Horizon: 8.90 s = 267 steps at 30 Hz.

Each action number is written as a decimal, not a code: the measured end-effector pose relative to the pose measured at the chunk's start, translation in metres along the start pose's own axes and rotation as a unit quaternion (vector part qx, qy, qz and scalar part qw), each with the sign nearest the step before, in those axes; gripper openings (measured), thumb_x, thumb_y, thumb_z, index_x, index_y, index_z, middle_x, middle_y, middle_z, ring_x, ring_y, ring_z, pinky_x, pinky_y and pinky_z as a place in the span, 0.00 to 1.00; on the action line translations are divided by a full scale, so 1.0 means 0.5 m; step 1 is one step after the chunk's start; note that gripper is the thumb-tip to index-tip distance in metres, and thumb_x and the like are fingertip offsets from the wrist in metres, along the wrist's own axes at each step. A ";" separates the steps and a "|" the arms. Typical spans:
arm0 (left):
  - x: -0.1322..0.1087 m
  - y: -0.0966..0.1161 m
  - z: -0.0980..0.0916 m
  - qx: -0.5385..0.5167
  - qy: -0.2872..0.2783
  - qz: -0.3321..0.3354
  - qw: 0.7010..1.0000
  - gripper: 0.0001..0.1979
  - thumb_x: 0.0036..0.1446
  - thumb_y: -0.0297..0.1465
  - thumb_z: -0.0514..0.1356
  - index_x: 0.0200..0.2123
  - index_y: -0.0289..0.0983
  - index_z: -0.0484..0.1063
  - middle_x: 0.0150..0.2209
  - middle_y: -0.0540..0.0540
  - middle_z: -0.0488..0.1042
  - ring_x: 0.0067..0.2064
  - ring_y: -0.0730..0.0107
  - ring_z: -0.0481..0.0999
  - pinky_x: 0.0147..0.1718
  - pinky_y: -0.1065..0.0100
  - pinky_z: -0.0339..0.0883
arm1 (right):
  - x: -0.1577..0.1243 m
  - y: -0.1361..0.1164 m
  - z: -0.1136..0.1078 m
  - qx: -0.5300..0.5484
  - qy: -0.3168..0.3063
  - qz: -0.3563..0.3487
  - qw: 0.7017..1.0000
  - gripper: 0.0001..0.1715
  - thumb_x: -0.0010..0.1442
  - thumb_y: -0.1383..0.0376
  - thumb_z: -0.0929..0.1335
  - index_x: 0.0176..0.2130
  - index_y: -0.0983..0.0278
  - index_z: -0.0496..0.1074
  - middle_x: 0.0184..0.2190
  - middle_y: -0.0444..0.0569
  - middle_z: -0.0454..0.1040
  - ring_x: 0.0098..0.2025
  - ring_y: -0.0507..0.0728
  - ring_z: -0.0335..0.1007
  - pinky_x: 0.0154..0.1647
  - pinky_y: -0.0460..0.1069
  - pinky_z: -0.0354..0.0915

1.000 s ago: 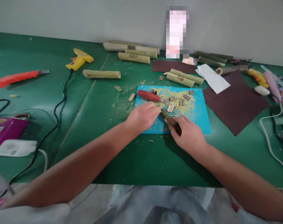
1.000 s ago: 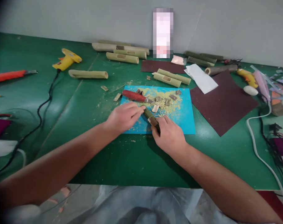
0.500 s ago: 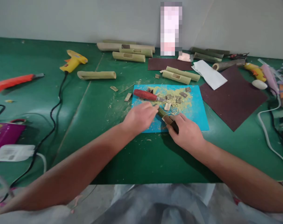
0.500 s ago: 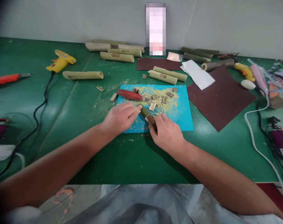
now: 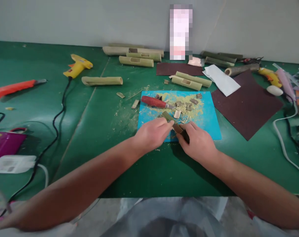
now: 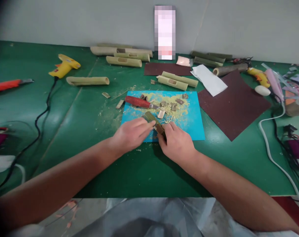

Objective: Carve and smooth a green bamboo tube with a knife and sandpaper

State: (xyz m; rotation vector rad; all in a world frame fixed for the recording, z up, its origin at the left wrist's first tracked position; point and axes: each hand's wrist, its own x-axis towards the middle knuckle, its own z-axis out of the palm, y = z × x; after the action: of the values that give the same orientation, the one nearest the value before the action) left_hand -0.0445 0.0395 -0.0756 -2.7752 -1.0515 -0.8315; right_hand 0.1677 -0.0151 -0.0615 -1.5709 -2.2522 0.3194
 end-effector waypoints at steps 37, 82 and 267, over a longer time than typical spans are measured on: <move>0.006 -0.007 0.001 -0.045 0.018 -0.022 0.999 0.16 0.70 0.32 0.51 0.43 0.31 0.77 0.30 0.45 0.73 0.32 0.70 0.74 0.32 0.69 0.69 | 0.004 -0.003 0.001 -0.001 -0.017 0.012 1.000 0.12 0.66 0.60 0.63 0.43 0.64 0.70 0.37 0.51 0.73 0.31 0.56 0.68 0.26 0.51 0.51; -0.002 -0.012 -0.003 -0.033 0.015 -0.014 0.999 0.12 0.68 0.32 0.56 0.43 0.34 0.78 0.31 0.46 0.77 0.33 0.70 0.78 0.31 0.71 0.70 | 0.004 -0.003 -0.002 0.009 -0.049 0.028 0.998 0.11 0.66 0.60 0.64 0.44 0.63 0.69 0.39 0.50 0.73 0.34 0.56 0.69 0.27 0.50 0.51; -0.003 0.005 -0.004 -0.044 0.014 -0.052 0.998 0.14 0.69 0.31 0.53 0.40 0.31 0.77 0.29 0.45 0.74 0.31 0.70 0.74 0.32 0.70 0.68 | 0.002 -0.009 -0.006 0.015 -0.059 0.025 0.998 0.11 0.66 0.60 0.64 0.46 0.63 0.69 0.40 0.51 0.73 0.34 0.58 0.70 0.27 0.51 0.52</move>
State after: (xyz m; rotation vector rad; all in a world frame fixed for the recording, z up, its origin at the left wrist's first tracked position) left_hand -0.0445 0.0363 -0.0745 -2.7913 -1.1928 -0.9468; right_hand 0.1648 -0.0156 -0.0570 -1.6335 -2.2873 0.4703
